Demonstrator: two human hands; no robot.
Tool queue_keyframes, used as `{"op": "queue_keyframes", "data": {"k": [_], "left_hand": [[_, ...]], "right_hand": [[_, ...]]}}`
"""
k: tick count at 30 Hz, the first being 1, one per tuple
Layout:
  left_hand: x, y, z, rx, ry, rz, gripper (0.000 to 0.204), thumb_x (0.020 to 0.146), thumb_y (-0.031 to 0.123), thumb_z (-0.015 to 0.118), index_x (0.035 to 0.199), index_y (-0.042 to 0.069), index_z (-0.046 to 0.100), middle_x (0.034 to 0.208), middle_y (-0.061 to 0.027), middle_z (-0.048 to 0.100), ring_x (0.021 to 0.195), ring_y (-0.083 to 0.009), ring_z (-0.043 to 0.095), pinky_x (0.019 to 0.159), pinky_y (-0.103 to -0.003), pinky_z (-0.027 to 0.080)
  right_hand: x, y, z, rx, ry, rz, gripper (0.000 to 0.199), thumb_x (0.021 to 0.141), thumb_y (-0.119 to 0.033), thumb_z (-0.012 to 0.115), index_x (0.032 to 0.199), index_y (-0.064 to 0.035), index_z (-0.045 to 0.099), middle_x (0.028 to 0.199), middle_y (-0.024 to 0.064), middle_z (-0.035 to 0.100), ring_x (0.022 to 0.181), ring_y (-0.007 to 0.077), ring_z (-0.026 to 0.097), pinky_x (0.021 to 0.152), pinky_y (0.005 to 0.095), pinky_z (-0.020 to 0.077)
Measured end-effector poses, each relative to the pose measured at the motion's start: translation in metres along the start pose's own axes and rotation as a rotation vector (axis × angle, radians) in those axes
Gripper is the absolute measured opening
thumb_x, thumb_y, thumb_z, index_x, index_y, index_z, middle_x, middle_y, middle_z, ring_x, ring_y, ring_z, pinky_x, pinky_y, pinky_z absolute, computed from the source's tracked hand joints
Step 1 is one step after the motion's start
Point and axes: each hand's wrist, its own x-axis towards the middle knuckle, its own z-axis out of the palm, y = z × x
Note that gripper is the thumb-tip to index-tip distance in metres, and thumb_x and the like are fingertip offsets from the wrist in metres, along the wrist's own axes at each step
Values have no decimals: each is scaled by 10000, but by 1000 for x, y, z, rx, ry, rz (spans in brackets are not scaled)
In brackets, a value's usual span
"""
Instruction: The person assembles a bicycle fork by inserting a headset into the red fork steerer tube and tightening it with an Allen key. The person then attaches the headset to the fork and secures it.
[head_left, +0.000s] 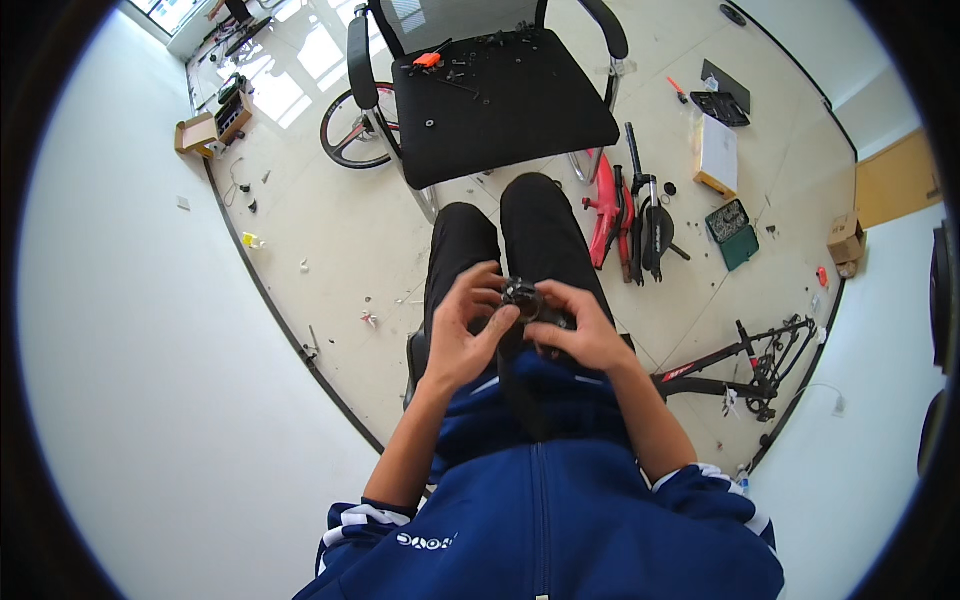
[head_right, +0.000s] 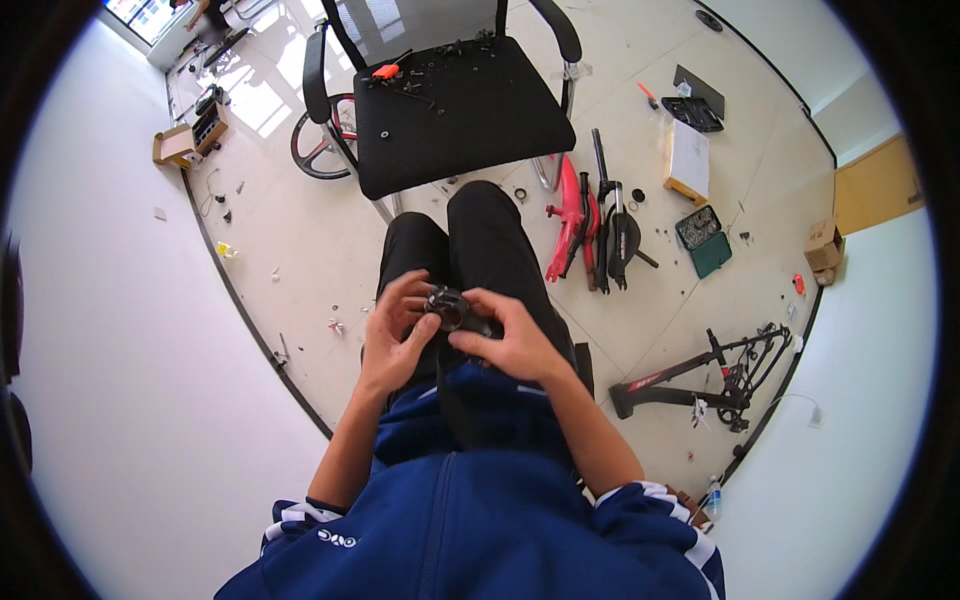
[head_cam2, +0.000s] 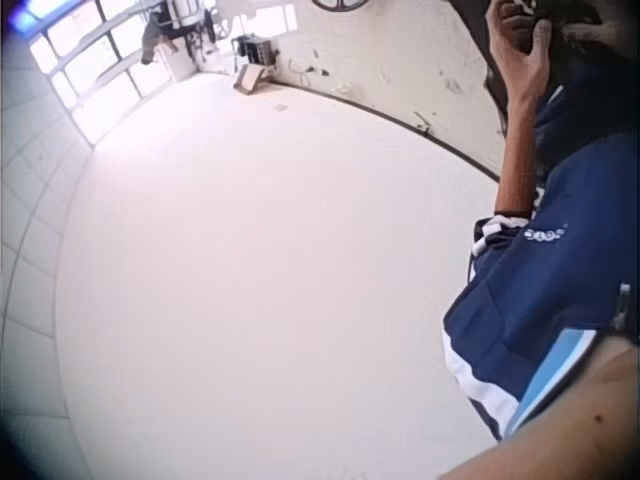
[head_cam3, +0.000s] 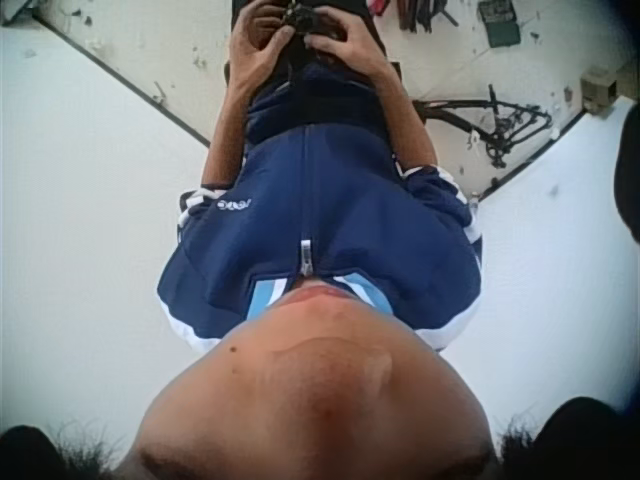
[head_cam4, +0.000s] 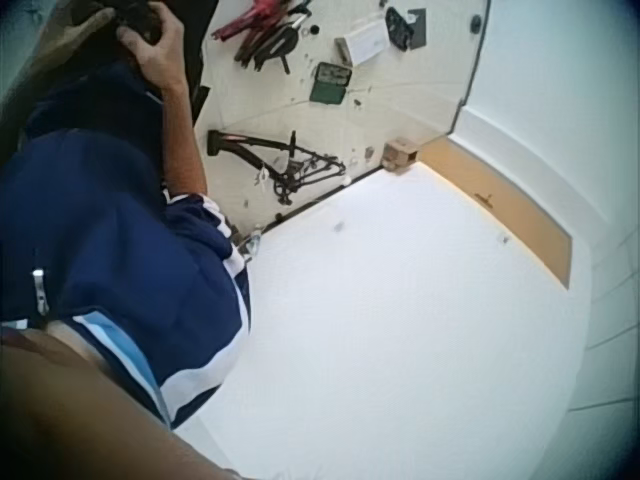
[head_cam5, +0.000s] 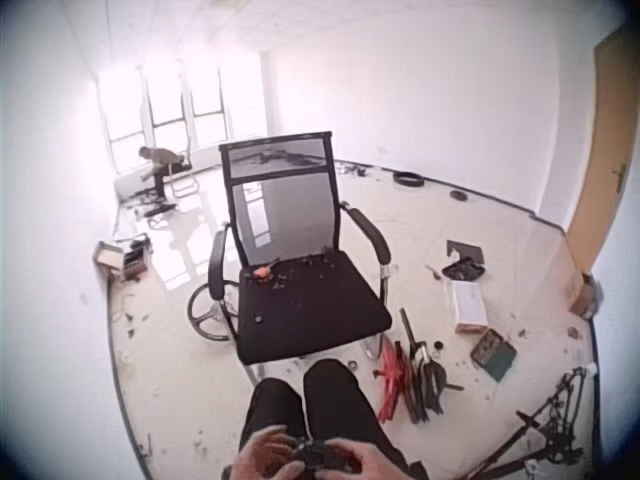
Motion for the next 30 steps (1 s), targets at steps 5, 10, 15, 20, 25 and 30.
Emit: {"op": "queue_keyframes", "data": {"k": [5, 10, 15, 20, 25, 30], "left_hand": [[35, -12, -4, 132, -61, -128, 326, 900, 90, 680, 1180, -51, 588, 949, -123, 653, 832, -171, 662, 704, -272, 525], [105, -24, -18, 354, -170, -139, 448, 818, 34, 742, 1231, -18, 574, 1017, -137, 629, 817, -226, 649, 709, -295, 536], [198, -43, -45, 276, -64, -65, 387, 825, 76, 750, 1164, -37, 601, 902, -120, 611, 714, -184, 644, 623, -287, 519], [252, -72, -62, 63, 22, -219, 358, 810, 86, 749, 1100, -74, 612, 842, -85, 633, 705, -105, 654, 596, -212, 511], [278, -96, -76, 65, -1, -225, 342, 782, 101, 772, 1053, -60, 639, 829, -73, 644, 696, -96, 639, 600, -216, 507], [285, -101, -111, 164, 133, -222, 312, 788, 87, 775, 1037, -56, 652, 832, -63, 655, 725, -100, 638, 652, -226, 515]], "right_hand": [[46, 4, -23, 260, 24, 183, 321, 980, -248, 553, 1178, 4, 555, 954, 73, 641, 825, 131, 624, 750, 265, 499], [128, 7, -43, -382, 241, -203, 169, 953, -111, 570, 1064, 6, 618, 1015, 113, 639, 843, 214, 649, 754, 289, 514], [218, -7, -68, -504, 339, -428, 134, 880, -16, 639, 1005, 2, 683, 996, 130, 685, 861, 253, 681, 745, 303, 535], [276, -13, -97, -525, 256, -448, 163, 842, -37, 694, 1001, -13, 719, 1049, 125, 719, 924, 247, 708, 787, 299, 552], [305, -4, -128, -466, 144, -373, 116, 839, 24, 671, 950, 11, 702, 958, 132, 717, 856, 200, 702, 762, 287, 557], [331, -12, -201, -257, 509, -206, 103, 917, -90, 647, 904, 0, 696, 838, 91, 693, 792, 146, 681, 687, 271, 532]]}}
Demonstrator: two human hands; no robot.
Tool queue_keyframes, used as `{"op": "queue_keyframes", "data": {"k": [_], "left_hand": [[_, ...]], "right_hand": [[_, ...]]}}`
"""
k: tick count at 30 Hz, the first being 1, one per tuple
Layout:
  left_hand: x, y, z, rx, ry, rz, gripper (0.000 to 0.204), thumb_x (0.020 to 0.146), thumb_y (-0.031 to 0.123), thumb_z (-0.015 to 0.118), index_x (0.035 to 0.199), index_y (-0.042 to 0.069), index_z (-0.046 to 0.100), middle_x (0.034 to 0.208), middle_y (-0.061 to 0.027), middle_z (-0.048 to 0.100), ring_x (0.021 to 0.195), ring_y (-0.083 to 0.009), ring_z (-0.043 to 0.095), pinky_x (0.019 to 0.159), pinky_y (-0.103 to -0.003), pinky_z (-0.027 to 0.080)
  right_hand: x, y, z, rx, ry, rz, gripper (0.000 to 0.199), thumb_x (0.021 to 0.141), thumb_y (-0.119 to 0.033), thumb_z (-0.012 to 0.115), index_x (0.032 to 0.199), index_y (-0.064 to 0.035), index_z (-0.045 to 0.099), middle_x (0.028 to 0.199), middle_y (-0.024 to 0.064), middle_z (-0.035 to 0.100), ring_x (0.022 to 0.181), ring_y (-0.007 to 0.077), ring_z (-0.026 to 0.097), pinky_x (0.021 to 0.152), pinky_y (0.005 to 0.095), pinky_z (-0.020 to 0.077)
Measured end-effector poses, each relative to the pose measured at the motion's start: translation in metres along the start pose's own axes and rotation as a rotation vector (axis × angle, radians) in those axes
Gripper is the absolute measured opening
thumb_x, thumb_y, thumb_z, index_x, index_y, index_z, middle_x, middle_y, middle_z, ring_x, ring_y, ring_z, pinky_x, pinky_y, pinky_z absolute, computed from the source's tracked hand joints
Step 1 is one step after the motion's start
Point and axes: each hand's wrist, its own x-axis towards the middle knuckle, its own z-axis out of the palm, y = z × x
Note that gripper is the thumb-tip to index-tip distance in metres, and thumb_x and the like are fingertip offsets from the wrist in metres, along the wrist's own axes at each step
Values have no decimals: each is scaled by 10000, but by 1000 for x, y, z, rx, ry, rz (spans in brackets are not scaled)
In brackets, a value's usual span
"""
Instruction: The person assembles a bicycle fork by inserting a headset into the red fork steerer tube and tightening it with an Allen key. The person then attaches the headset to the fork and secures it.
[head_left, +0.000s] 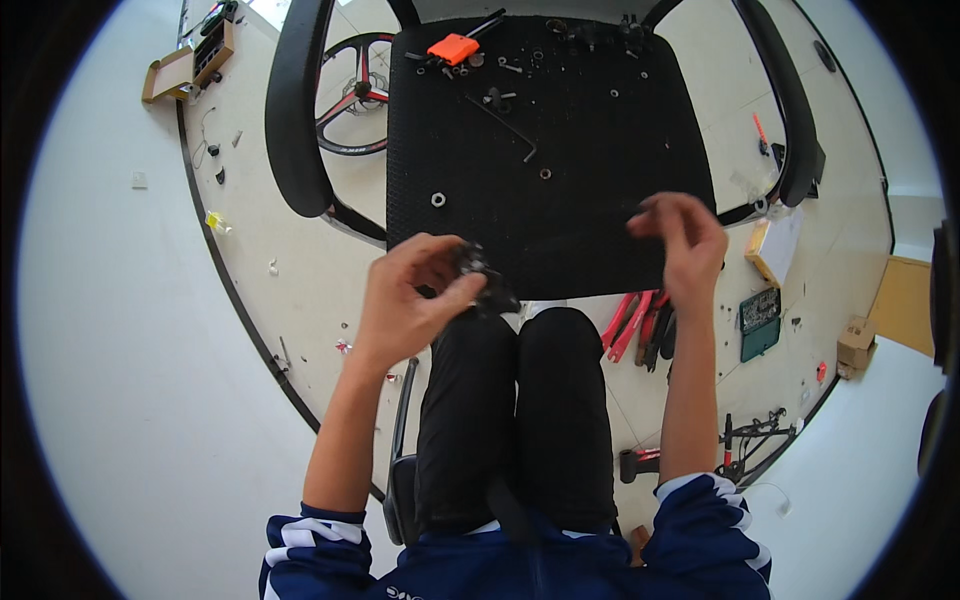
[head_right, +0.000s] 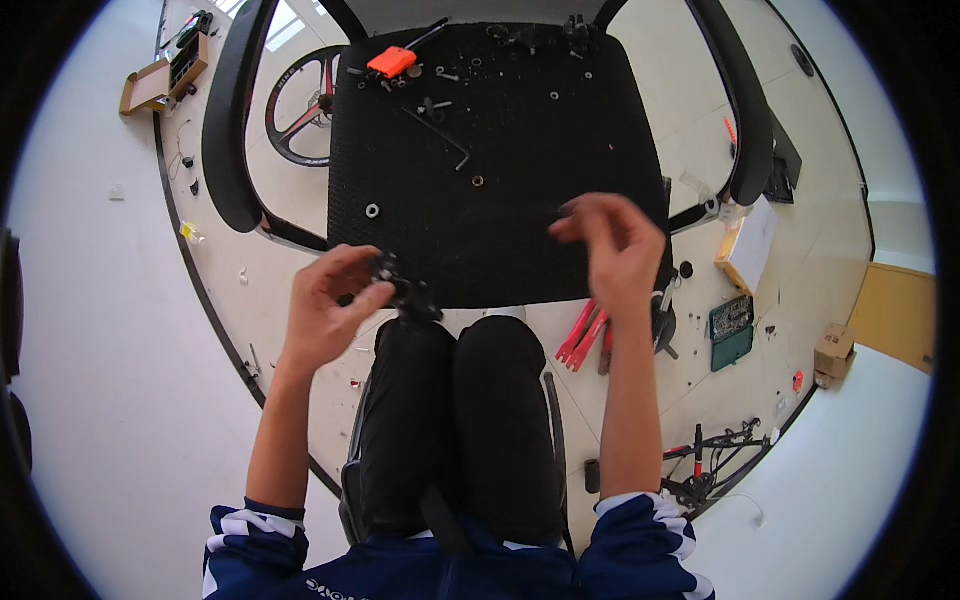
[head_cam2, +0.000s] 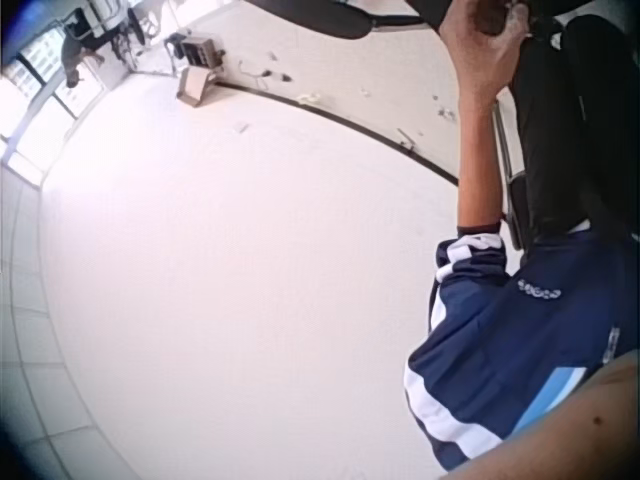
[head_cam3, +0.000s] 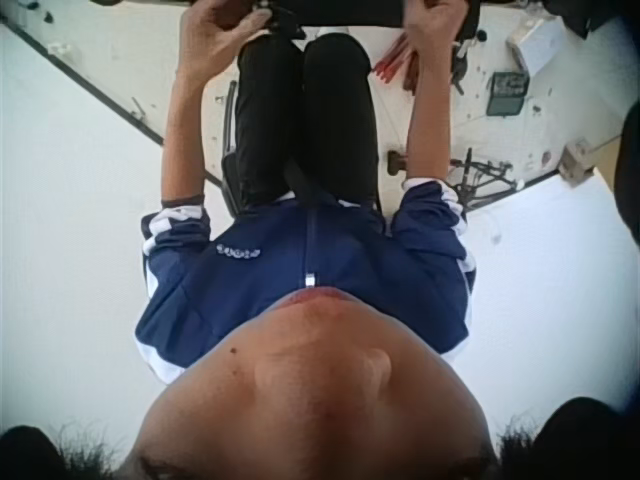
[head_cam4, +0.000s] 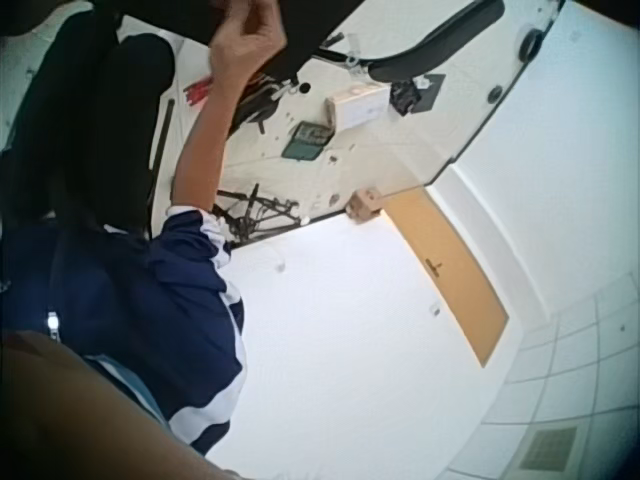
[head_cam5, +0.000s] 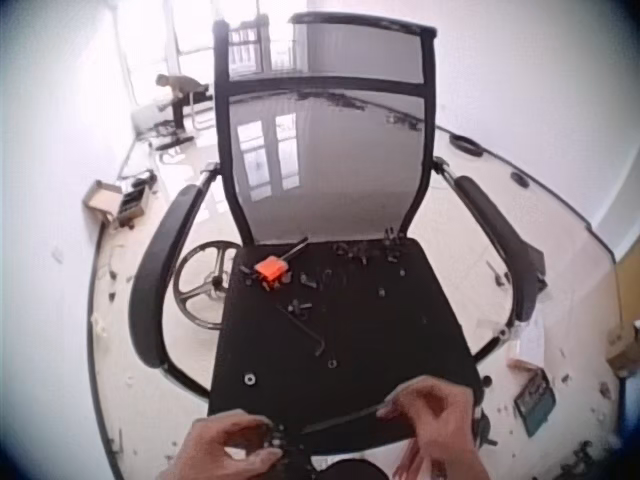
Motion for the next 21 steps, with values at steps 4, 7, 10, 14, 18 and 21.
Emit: {"op": "queue_keyframes", "data": {"k": [4, 7, 10, 14, 18, 21], "left_hand": [[7, 3, -9, 146, 50, 72, 350, 802, 44, 752, 1116, -50, 628, 984, -83, 638, 784, -122, 634, 689, -240, 528], [6, -4, -4, 196, 22, 134, 402, 791, 32, 744, 1165, -23, 608, 1032, -88, 623, 817, -143, 633, 716, -256, 531], [8, -11, 2, 263, 24, 203, 414, 782, 12, 710, 1178, 8, 588, 1037, -99, 606, 821, -186, 624, 738, -297, 526], [17, -8, 16, 292, 84, 227, 398, 811, 10, 684, 1195, 35, 578, 1001, -108, 573, 784, -235, 600, 708, -302, 512], [25, -7, 8, 306, 43, 203, 391, 837, -8, 676, 1213, 44, 583, 998, -86, 596, 823, -197, 603, 747, -286, 504], [12, -15, -9, -41, 61, 106, 381, 859, 7, 676, 1228, 47, 592, 1018, -44, 621, 888, -138, 595, 802, -270, 489]], "right_hand": [[44, 32, -11, -512, 16, -103, 155, 911, -160, 670, 919, -8, 699, 875, 92, 701, 767, 158, 680, 652, 286, 513], [56, 31, 22, -839, 48, -481, 213, 841, -194, 714, 946, -9, 703, 969, 112, 688, 892, 266, 661, 791, 346, 516], [76, 20, 78, -738, -114, -387, 206, 829, -192, 702, 924, -10, 690, 964, 128, 670, 956, 307, 631, 825, 374, 498], [99, 55, 125, -831, -216, -329, 187, 849, -196, 676, 876, -14, 643, 890, 137, 647, 907, 332, 625, 791, 408, 496], [86, 48, 116, -759, -271, -419, 150, 874, -146, 642, 898, -2, 606, 852, 151, 645, 836, 370, 623, 741, 426, 489], [44, 1, 89, -506, -249, -243, 128, 913, -102, 608, 941, 15, 564, 747, 150, 644, 653, 267, 623, 623, 352, 471]]}}
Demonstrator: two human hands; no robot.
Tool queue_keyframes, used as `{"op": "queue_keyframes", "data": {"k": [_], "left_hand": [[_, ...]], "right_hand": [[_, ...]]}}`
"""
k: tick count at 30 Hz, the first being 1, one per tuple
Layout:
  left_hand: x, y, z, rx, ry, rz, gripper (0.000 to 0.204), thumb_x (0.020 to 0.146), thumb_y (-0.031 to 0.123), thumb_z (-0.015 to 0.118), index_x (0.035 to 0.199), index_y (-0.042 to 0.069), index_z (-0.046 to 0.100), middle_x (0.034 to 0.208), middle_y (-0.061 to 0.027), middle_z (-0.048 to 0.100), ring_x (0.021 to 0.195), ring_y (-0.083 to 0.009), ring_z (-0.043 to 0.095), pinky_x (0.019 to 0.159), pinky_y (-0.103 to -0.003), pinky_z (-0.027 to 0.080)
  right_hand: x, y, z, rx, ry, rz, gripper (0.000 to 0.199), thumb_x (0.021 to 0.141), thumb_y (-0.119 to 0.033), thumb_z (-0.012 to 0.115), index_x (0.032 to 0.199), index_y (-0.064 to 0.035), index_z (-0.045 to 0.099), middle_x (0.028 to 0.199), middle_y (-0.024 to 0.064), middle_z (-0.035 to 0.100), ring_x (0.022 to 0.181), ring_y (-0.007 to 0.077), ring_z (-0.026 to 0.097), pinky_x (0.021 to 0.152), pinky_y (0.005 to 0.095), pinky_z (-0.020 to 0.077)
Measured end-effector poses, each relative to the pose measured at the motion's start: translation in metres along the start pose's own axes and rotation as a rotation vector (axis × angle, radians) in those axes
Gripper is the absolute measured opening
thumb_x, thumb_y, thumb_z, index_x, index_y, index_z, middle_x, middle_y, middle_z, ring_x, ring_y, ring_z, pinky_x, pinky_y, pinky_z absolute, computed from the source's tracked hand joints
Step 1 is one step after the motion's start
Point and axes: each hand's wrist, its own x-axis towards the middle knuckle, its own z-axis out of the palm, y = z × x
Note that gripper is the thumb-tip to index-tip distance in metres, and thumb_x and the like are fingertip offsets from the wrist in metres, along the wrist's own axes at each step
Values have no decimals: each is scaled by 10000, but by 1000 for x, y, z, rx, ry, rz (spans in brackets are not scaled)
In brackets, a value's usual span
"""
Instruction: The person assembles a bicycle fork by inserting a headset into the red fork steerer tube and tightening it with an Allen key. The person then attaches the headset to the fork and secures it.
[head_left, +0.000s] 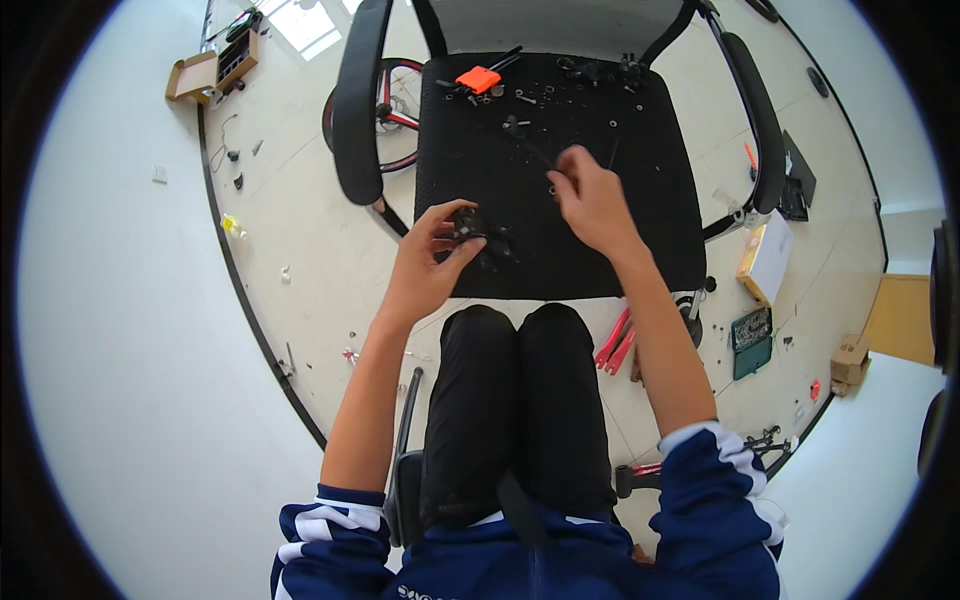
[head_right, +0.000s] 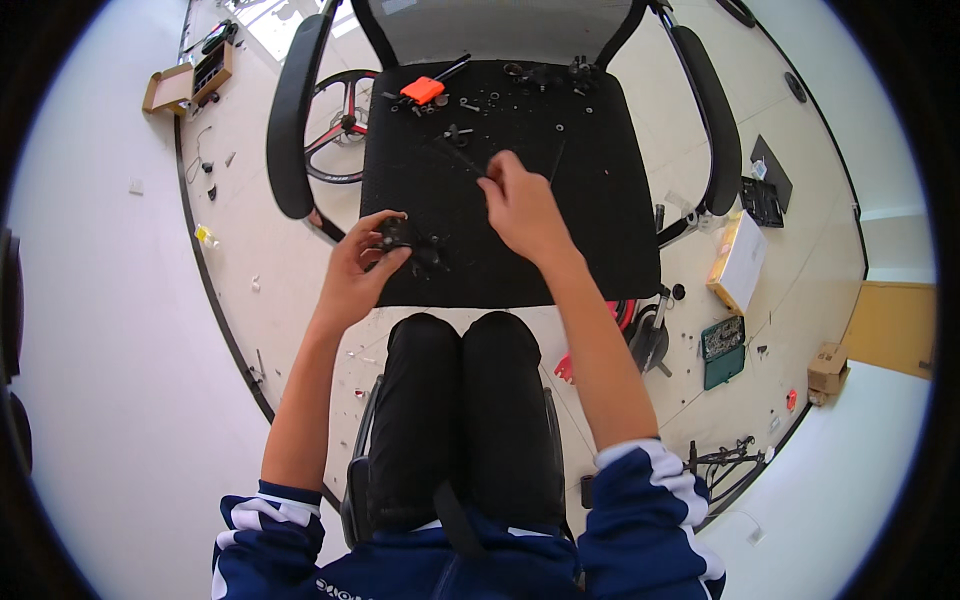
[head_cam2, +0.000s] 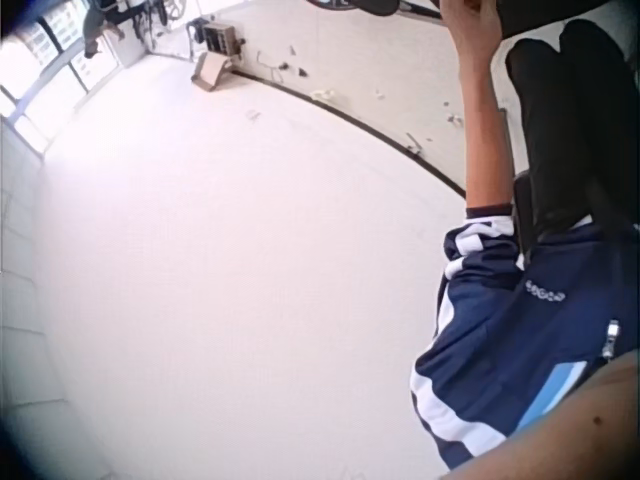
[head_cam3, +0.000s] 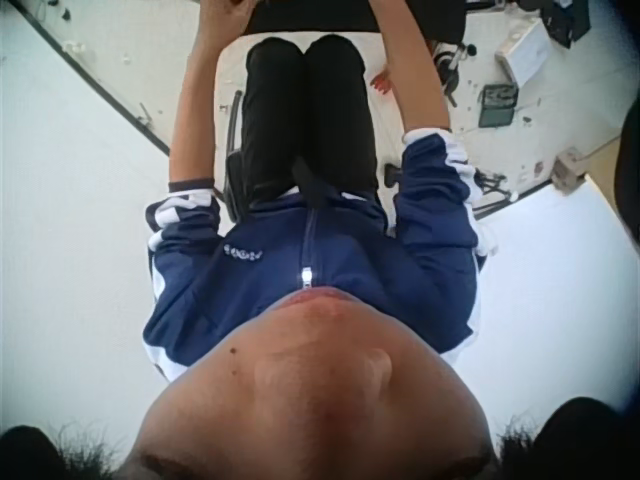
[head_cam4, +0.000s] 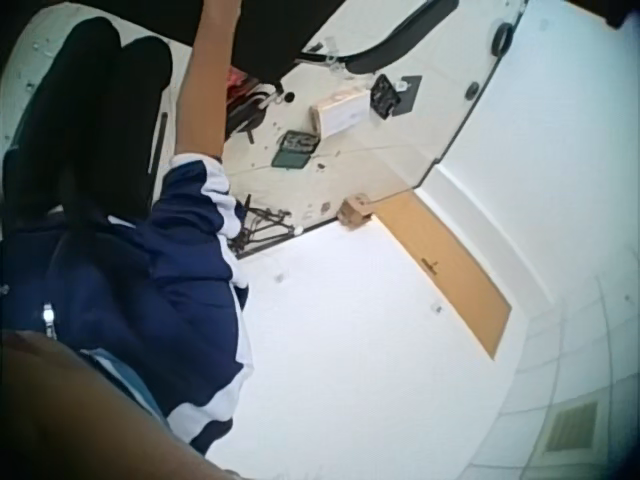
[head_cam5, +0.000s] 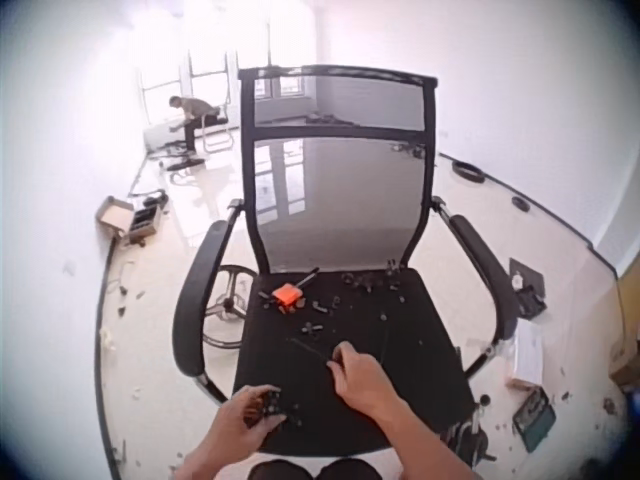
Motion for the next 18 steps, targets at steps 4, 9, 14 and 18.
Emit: {"op": "queue_keyframes", "data": {"k": [4, 9, 14, 18], "left_hand": [[-40, 34, -16, -510, -107, -100, 414, 955, 87, 572, 1347, -13, 486, 1082, -132, 643, 1040, -195, 620, 944, -328, 484], [-82, 93, 1, -938, -164, -53, 520, 1019, 220, 384, 1461, -35, 284, 934, -207, 635, 940, -340, 675, 912, -427, 523], [-110, 116, 4, -856, -244, 41, 615, 905, 185, 429, 1433, -93, 279, 909, -143, 562, 696, -245, 611, 663, -396, 518], [-128, 132, 8, -753, -241, 44, 594, 877, 166, 419, 1402, -96, 322, 757, -141, 547, 668, -217, 591, 651, -363, 494]], "right_hand": [[-75, -69, -57, 237, -46, -34, 99, 918, -37, 581, 1006, 2, 605, 692, 37, 562, 566, 63, 440, 540, 222, 364], [-123, -142, -95, 264, -62, -181, 102, 877, -20, 614, 969, 13, 640, 696, 34, 597, 505, 22, 444, 476, 182, 316], [-148, -168, -107, 170, -71, -234, 113, 864, -31, 632, 970, 7, 643, 700, 52, 619, 510, 53, 511, 464, 206, 358], [-170, -187, -106, 81, -25, -290, 120, 867, -36, 635, 979, 5, 633, 701, 63, 622, 541, 70, 534, 489, 218, 389]]}}
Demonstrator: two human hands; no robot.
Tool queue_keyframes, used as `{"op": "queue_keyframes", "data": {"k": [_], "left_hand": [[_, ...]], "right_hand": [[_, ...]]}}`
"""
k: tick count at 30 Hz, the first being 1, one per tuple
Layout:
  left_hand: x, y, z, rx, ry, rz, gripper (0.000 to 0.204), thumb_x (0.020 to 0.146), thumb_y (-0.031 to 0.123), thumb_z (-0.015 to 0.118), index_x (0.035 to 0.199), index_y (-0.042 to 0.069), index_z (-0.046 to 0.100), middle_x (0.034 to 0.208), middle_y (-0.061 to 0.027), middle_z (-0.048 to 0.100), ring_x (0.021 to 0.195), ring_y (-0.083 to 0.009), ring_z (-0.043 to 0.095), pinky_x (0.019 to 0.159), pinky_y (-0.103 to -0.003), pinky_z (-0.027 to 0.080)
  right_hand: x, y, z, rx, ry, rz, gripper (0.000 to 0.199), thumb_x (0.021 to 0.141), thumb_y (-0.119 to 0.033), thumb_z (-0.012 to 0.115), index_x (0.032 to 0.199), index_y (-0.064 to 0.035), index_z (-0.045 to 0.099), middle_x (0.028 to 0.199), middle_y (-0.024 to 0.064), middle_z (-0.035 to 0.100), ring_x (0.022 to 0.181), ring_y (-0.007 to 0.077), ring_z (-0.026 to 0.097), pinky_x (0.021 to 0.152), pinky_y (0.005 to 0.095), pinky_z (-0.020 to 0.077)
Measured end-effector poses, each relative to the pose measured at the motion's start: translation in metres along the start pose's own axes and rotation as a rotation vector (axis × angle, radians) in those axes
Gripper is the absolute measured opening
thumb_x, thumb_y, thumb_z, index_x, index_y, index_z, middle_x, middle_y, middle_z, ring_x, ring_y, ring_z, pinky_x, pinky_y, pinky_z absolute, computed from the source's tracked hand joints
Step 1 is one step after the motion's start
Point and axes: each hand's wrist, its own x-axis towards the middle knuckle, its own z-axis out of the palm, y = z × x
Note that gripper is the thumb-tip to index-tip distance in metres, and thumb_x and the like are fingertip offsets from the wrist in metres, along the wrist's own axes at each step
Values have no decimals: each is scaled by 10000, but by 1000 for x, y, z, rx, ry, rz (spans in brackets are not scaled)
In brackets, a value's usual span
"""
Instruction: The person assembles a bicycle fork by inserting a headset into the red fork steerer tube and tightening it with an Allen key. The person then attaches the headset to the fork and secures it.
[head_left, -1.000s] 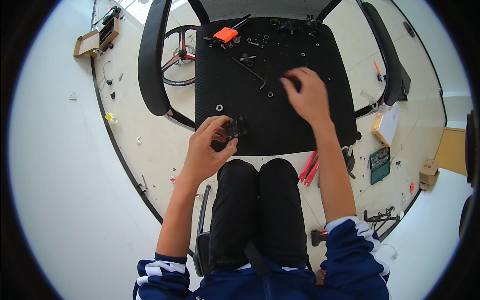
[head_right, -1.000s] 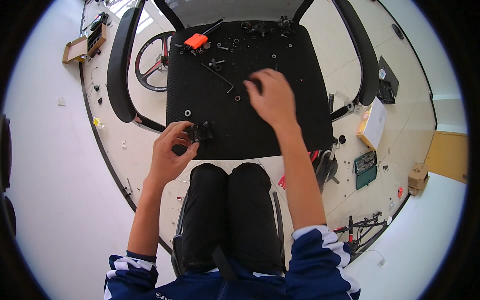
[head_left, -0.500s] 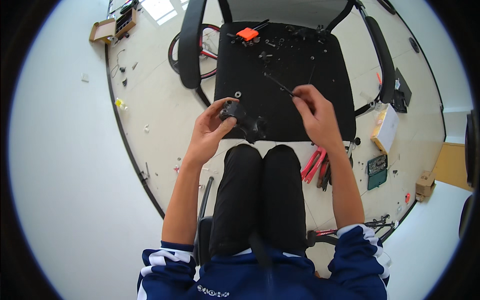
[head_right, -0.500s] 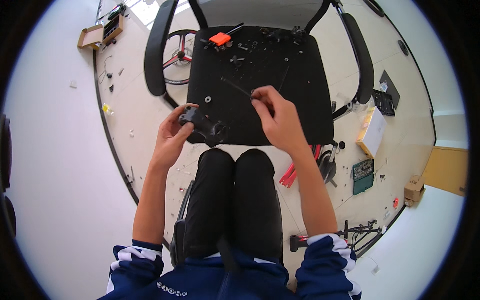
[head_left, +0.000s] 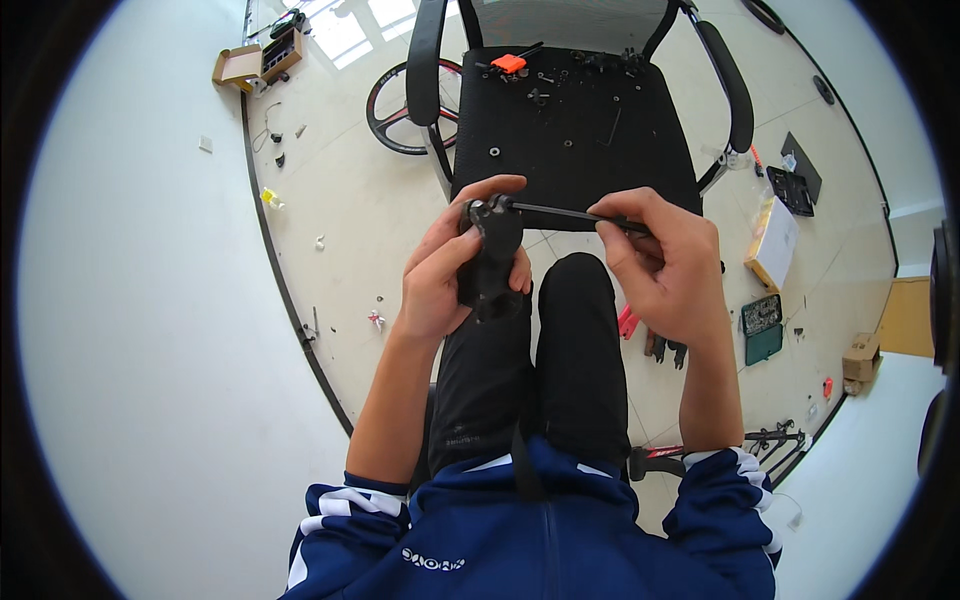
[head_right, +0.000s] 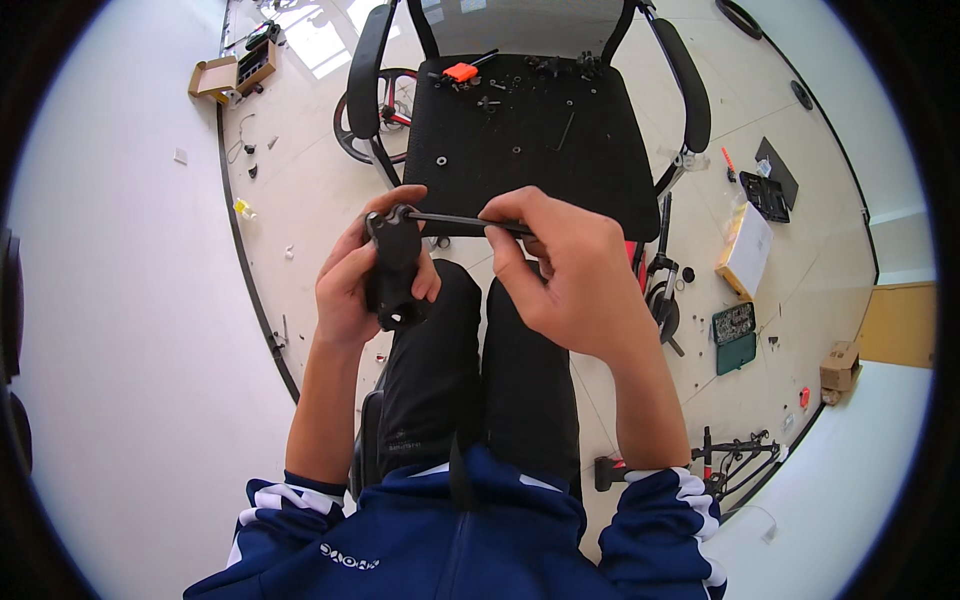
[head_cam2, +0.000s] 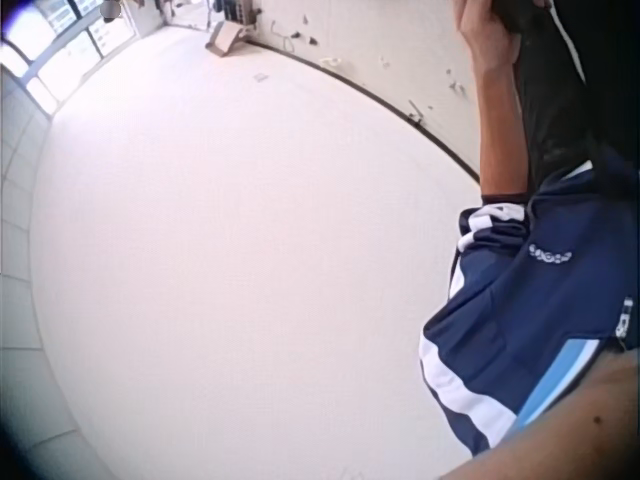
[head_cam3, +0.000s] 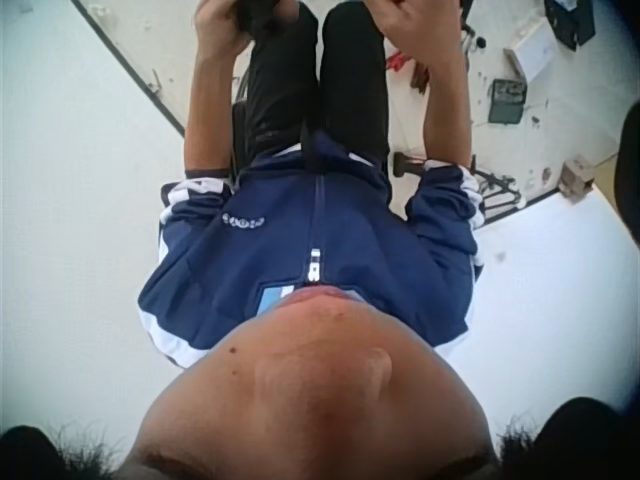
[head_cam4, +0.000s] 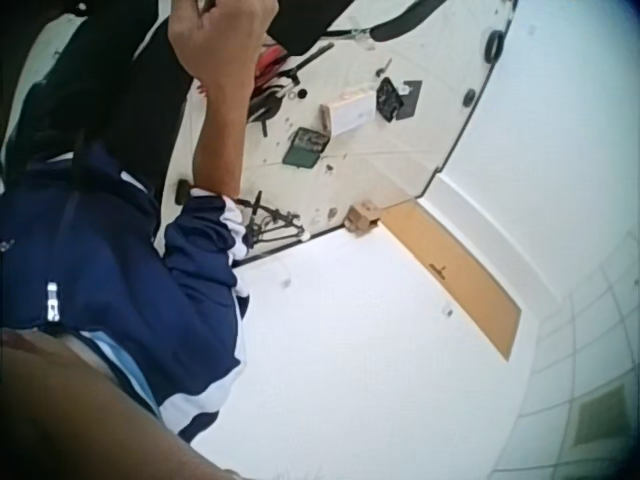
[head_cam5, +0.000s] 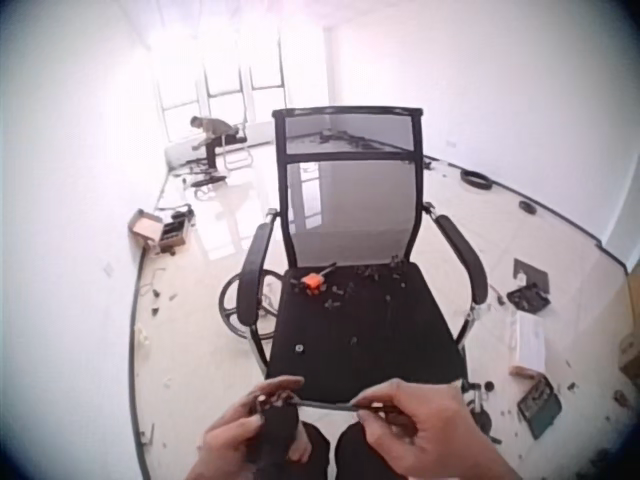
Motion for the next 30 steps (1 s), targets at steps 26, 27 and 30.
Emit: {"op": "queue_keyframes", "data": {"k": [26, 27, 30], "left_hand": [[-40, 6, 9, 994, 66, 293, 459, 808, -93, 388, 1259, -15, 373, 927, -131, 545, 694, -148, 547, 675, -264, 455], [-39, 6, 13, 928, 94, 242, 459, 803, -86, 383, 1256, -13, 374, 922, -130, 546, 696, -148, 552, 678, -266, 460], [-38, 10, 24, 710, 150, 120, 463, 789, -65, 370, 1248, -5, 378, 902, -125, 546, 701, -148, 568, 686, -272, 474]], "right_hand": [[-48, 18, 35, 1100, -139, 438, 50, 1001, -69, 505, 1020, -32, 533, 590, -78, 327, 405, 7, 240, 361, 215, 187], [-52, 16, 34, 988, -71, 406, 53, 966, -25, 555, 1018, -14, 556, 598, -44, 454, 422, 14, 342, 397, 205, 260], [-53, 18, 44, 198, 147, -119, 87, 919, 4, 613, 1000, 4, 582, 641, 9, 569, 458, 28, 437, 439, 186, 312]]}}
